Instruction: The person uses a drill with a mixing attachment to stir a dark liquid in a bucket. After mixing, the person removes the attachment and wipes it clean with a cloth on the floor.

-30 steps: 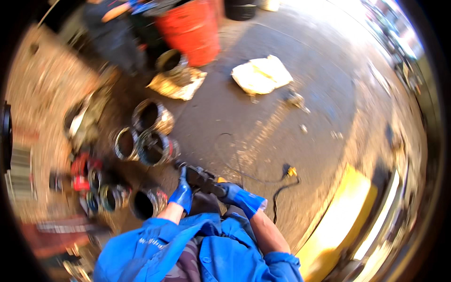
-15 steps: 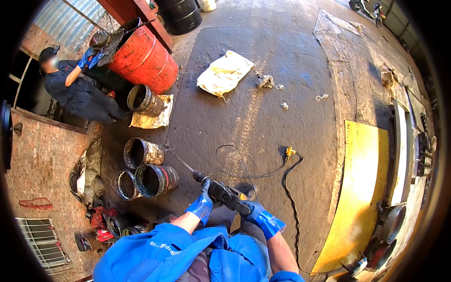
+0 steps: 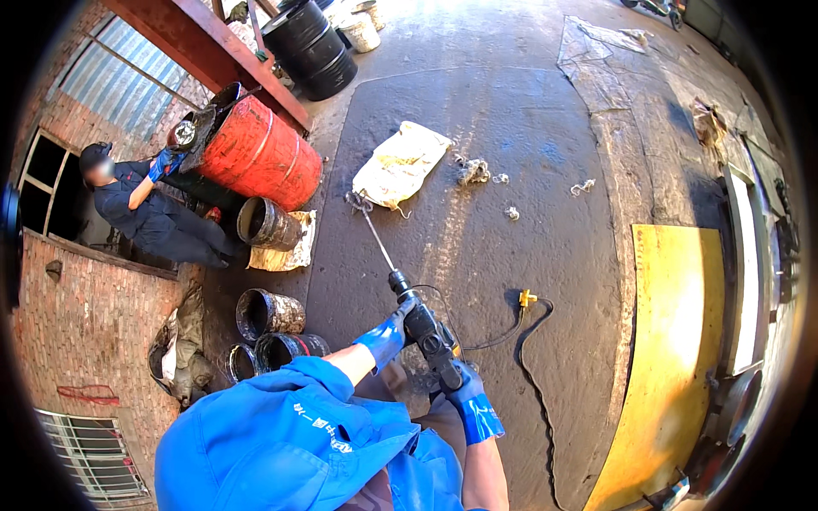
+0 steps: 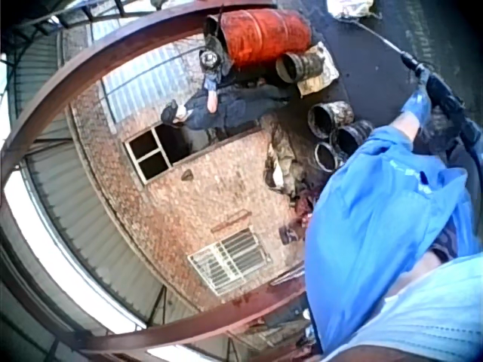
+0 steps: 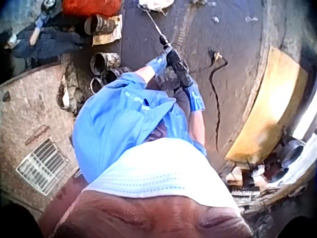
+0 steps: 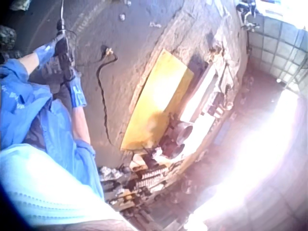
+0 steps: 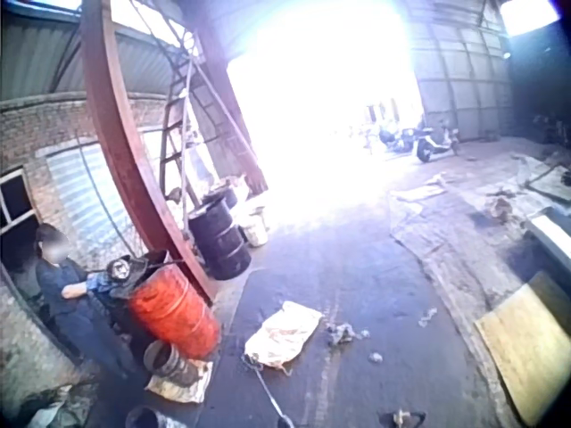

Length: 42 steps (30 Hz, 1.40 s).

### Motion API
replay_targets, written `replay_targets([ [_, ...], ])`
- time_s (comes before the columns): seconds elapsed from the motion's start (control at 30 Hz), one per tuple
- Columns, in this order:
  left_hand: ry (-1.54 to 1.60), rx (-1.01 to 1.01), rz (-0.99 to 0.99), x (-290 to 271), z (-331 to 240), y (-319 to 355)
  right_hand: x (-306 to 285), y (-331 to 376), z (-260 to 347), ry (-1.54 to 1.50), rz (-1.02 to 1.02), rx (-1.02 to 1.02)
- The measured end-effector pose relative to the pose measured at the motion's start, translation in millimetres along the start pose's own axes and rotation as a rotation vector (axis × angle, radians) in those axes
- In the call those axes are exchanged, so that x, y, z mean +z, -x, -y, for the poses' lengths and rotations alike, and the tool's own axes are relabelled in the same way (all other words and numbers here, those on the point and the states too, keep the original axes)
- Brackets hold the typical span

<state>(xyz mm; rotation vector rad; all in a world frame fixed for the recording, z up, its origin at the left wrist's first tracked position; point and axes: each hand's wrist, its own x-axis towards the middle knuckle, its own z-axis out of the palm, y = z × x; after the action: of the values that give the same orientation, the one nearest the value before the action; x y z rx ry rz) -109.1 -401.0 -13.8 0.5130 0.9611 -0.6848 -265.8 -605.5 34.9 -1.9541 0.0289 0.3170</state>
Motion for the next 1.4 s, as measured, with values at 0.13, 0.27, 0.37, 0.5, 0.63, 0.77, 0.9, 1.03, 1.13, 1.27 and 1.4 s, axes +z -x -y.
replay_targets([
  [0.13,-0.097,-0.002,0.08,42,-35,-4,-13,-34,8,-0.078,-0.05,0.048],
  [0.27,-0.208,-0.047,0.22,86,-77,-32,-16,-83,0,0.038,-0.102,0.075],
  [0.37,-0.154,-0.033,0.187,101,-103,-97,-10,-138,-23,-0.022,-0.131,0.211],
  [0.5,0.051,-0.2,0.132,78,-138,-192,20,-194,-55,0.167,-0.174,0.381],
  [0.63,0.116,-0.207,0.318,33,-171,-262,40,-237,-54,0.22,-0.066,0.732],
  [0.77,-0.077,-0.266,0.044,59,-210,-269,13,-266,-41,0.465,0.109,0.907],
  [0.9,-0.104,-0.316,-0.055,69,-248,-284,-41,-310,-57,0.44,0.021,0.896],
  [1.03,-0.079,-0.239,-0.134,89,-269,-300,-77,-417,-16,0.344,-0.135,0.719],
  [1.13,-0.054,-0.19,-0.164,93,-270,-321,-82,-473,-30,0.192,-0.111,0.648],
  [1.27,-0.051,-0.106,-0.202,96,-255,-368,-77,-529,-66,0.106,0.001,0.549],
  [1.4,-0.148,0.015,-0.287,93,-240,-437,-55,-588,-125,0.177,0.092,0.291],
])
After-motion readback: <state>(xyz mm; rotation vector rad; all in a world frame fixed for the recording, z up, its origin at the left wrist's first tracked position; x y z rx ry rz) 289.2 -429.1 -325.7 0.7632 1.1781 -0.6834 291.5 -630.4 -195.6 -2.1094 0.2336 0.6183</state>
